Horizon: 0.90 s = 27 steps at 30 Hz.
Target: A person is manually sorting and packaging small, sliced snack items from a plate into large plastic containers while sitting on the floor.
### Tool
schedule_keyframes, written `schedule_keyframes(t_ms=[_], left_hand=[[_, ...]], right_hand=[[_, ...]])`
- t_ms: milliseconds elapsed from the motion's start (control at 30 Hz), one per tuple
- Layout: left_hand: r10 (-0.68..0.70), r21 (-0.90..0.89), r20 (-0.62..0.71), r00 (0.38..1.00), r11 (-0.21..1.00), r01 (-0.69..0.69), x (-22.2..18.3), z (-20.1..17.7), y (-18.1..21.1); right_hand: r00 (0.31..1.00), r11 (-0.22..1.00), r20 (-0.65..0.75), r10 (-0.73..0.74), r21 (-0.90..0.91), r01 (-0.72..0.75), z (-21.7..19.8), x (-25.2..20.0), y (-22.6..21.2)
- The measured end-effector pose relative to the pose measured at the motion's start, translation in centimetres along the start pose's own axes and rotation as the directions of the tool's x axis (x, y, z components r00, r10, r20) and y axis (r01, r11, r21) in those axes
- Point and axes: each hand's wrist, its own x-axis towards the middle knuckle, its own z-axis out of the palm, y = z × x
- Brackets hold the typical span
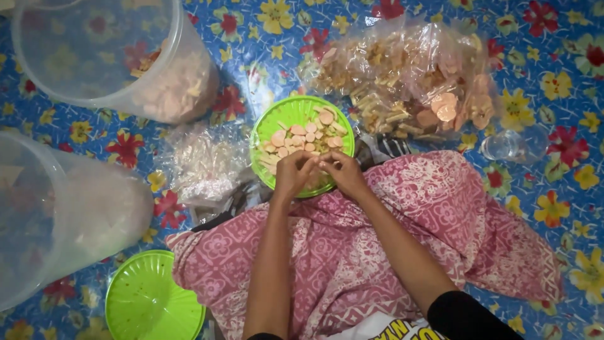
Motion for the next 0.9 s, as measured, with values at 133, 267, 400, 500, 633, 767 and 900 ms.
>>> schedule_keyframes(t_ms=[133,267,400,500,633,767,900], left_hand=[[0.012,0.032,-0.032,0.999,0.999,-0.011,0.3,0.0,-0.7],[0.012,0.007,-0.098,0.995,1.000,-0.012,0.2,0.1,-0.7],[0.050,0.008,-0.173,0.984,0.999,-0.050,1.3,0.5,-3.2],[0.067,0.017,-0.209,0.976,0.998,-0.065,1.1,0.3,-2.8],[0.083,0.018,-0.223,0.971,0.997,-0.081,1.1,0.1,-3.1],[0.025,0.020,-0.195,0.980,1.000,-0.022,0.9,-0.1,-3.1],[-0.030,-0.028,-0.146,0.989,0.999,0.026,0.2,-0.4,-2.1]], right_hand=[[1.000,0.999,-0.007,0.019,0.036,-0.018,0.2,0.0,-0.3],[1.000,0.998,-0.014,-0.019,0.060,0.020,0.3,0.1,-0.4],[0.997,0.996,-0.014,-0.072,0.050,0.073,0.3,0.0,-0.5],[0.994,0.994,-0.022,-0.104,0.018,0.105,0.4,0.2,0.6],[0.988,0.989,-0.035,-0.150,0.012,0.151,0.1,0.3,1.3],[0.986,0.988,-0.054,-0.156,-0.016,0.155,0.0,0.0,1.3],[0.978,0.980,-0.082,-0.192,-0.067,0.187,-0.2,-0.3,1.9]])
